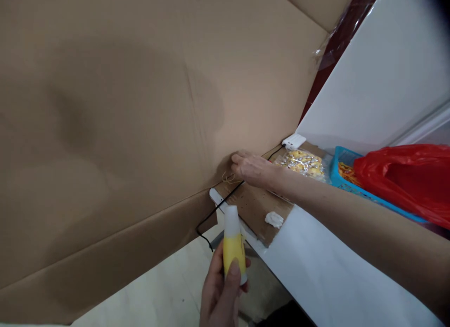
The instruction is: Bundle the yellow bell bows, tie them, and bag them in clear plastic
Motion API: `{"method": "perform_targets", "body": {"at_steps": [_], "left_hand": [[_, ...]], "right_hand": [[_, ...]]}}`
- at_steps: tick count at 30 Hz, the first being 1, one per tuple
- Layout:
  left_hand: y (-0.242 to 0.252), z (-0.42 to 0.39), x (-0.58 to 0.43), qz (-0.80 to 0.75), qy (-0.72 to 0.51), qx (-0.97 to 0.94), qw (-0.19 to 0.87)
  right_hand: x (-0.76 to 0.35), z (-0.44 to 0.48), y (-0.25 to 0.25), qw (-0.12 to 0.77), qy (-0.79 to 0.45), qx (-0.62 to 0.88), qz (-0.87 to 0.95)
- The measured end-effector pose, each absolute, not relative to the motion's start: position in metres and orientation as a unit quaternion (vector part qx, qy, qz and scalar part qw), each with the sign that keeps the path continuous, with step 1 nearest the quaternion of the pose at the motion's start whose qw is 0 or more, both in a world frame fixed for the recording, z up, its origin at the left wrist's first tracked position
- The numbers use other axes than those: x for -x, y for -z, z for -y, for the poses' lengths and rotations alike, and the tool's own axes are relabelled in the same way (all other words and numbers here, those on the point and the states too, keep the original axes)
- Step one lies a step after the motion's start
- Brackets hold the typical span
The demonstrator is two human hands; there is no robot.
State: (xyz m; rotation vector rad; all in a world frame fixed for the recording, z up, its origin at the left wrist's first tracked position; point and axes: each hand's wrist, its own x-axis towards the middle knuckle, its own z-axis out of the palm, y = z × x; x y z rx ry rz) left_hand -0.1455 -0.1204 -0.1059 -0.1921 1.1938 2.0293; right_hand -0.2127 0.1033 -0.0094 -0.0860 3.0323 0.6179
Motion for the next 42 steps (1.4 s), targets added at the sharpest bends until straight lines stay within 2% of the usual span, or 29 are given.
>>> {"method": "perform_targets", "body": {"at_steps": [11,17,19,21,23,25,30,35,42], "left_hand": [[0.102,0.121,0.145,-0.443,-0.807,0.079,0.383],[0.096,0.125,0.145,-0.39,-0.823,0.053,0.41],[0.094,0.126,0.144,-0.367,-0.828,0.038,0.422],[0.092,0.125,0.143,-0.36,-0.829,0.035,0.426],[0.091,0.124,0.139,-0.378,-0.825,0.035,0.419],[0.09,0.121,0.136,-0.414,-0.816,0.024,0.403],[0.089,0.118,0.128,-0.474,-0.801,0.012,0.366],[0.086,0.119,0.124,-0.495,-0.792,0.015,0.357],[0.083,0.112,0.122,-0.508,-0.81,0.027,0.291]], "right_hand": [[0.211,-0.111,0.004,0.004,-0.15,0.035,-0.988],[0.169,-0.095,-0.023,-0.118,-0.063,-0.055,-0.99],[0.146,-0.072,-0.024,-0.135,0.008,-0.063,-0.989],[0.123,-0.046,-0.02,-0.125,0.208,-0.059,-0.968],[0.107,-0.023,-0.015,-0.096,0.344,-0.075,-0.931],[0.098,-0.009,-0.011,-0.068,0.411,-0.107,-0.903],[0.098,-0.006,-0.006,-0.073,0.402,-0.2,-0.89],[0.099,-0.011,-0.005,-0.023,0.391,-0.205,-0.897],[0.1,-0.007,0.001,-0.027,0.368,-0.224,-0.902]]}}
